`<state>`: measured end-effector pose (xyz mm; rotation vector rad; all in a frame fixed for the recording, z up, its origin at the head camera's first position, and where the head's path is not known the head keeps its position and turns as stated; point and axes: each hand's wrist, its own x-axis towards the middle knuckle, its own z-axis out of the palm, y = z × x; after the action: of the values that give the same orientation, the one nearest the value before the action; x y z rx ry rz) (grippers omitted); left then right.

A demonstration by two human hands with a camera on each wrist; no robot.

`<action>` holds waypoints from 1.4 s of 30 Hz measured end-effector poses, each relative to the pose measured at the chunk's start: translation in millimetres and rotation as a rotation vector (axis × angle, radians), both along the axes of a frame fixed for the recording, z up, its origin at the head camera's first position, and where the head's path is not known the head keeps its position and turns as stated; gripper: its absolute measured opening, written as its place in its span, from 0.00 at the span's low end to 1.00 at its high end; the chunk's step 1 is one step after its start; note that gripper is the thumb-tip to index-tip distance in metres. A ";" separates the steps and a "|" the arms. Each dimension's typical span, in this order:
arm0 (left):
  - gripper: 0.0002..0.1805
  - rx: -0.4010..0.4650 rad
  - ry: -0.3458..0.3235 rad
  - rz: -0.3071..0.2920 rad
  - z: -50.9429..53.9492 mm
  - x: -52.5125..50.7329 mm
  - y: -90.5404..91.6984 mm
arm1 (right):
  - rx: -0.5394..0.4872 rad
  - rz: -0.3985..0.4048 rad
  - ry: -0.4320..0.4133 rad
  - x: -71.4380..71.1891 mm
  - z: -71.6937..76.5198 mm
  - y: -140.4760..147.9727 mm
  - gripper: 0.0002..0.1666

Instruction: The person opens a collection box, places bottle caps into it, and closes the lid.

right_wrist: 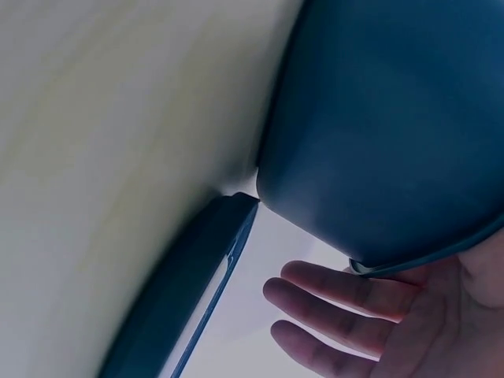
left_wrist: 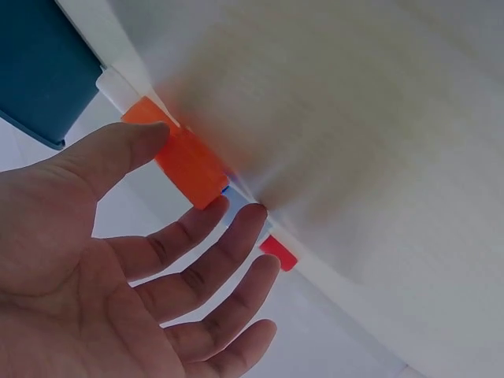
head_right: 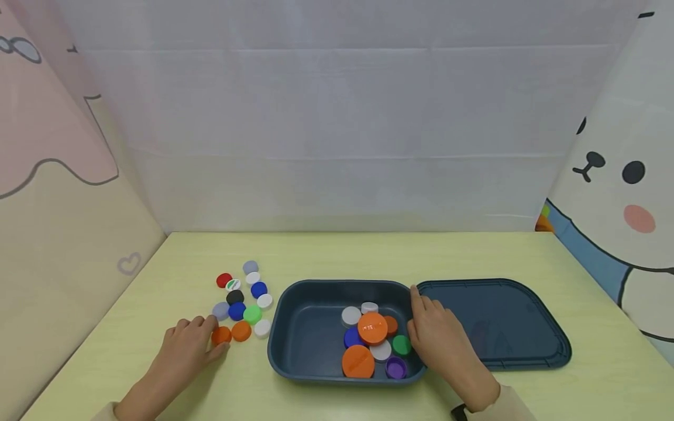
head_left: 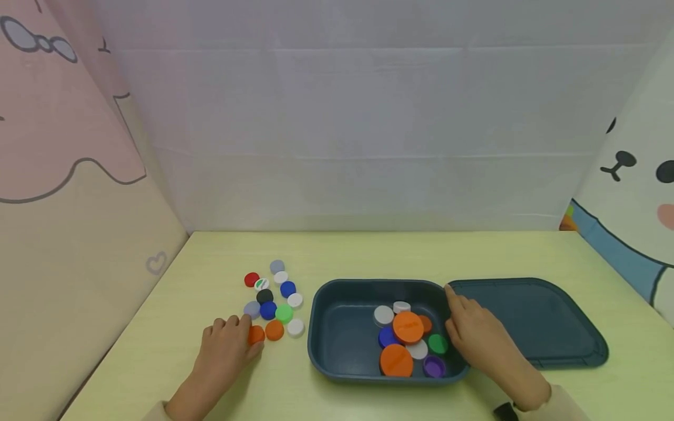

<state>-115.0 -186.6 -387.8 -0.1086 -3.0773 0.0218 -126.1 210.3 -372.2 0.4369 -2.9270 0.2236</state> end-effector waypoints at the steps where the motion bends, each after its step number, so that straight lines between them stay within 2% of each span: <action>1: 0.25 -0.001 0.001 0.000 0.6 0.0 -0.1 | 0.000 0.001 0.002 0.3 0.1 -0.1 0.32; 7: 0.26 -0.008 0.014 0.002 3.5 1.8 -1.5 | -0.002 0.003 -0.003 0.0 0.7 -0.2 0.32; 10: 0.25 -0.007 0.041 -0.003 6.0 3.1 -0.9 | 0.000 0.003 -0.004 -0.2 0.8 -0.1 0.32; 13: 0.24 -0.003 0.091 -0.019 9.6 3.3 0.8 | -0.001 0.004 -0.001 -0.2 0.8 0.1 0.32; 20: 0.22 0.006 0.229 -0.104 19.0 1.0 10.6 | -0.008 -0.004 0.000 -0.1 -0.2 -0.2 0.32; 25: 0.22 0.021 0.281 -0.150 29.4 -3.6 24.6 | -0.012 -0.012 -0.010 0.1 -0.8 -0.5 0.32; 30: 0.23 -0.018 0.371 -0.226 37.5 -10.3 42.7 | -0.010 -0.018 -0.014 0.6 -1.0 -0.3 0.32; 35: 0.24 -0.032 0.430 -0.283 44.1 -15.1 63.5 | -0.008 -0.020 -0.018 0.8 -1.2 -0.5 0.32; 38: 0.24 -0.029 0.442 -0.307 46.8 -16.9 76.0 | -0.008 -0.023 -0.023 0.8 -0.9 -0.7 0.32; 42: 0.23 -0.021 0.416 -0.330 46.8 -18.1 92.3 | -0.013 -0.023 -0.028 0.9 -0.7 -0.7 0.32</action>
<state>-133.1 -94.3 -341.0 -0.5373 -2.6092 0.0535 -125.2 209.6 -372.9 0.4018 -2.9546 0.2480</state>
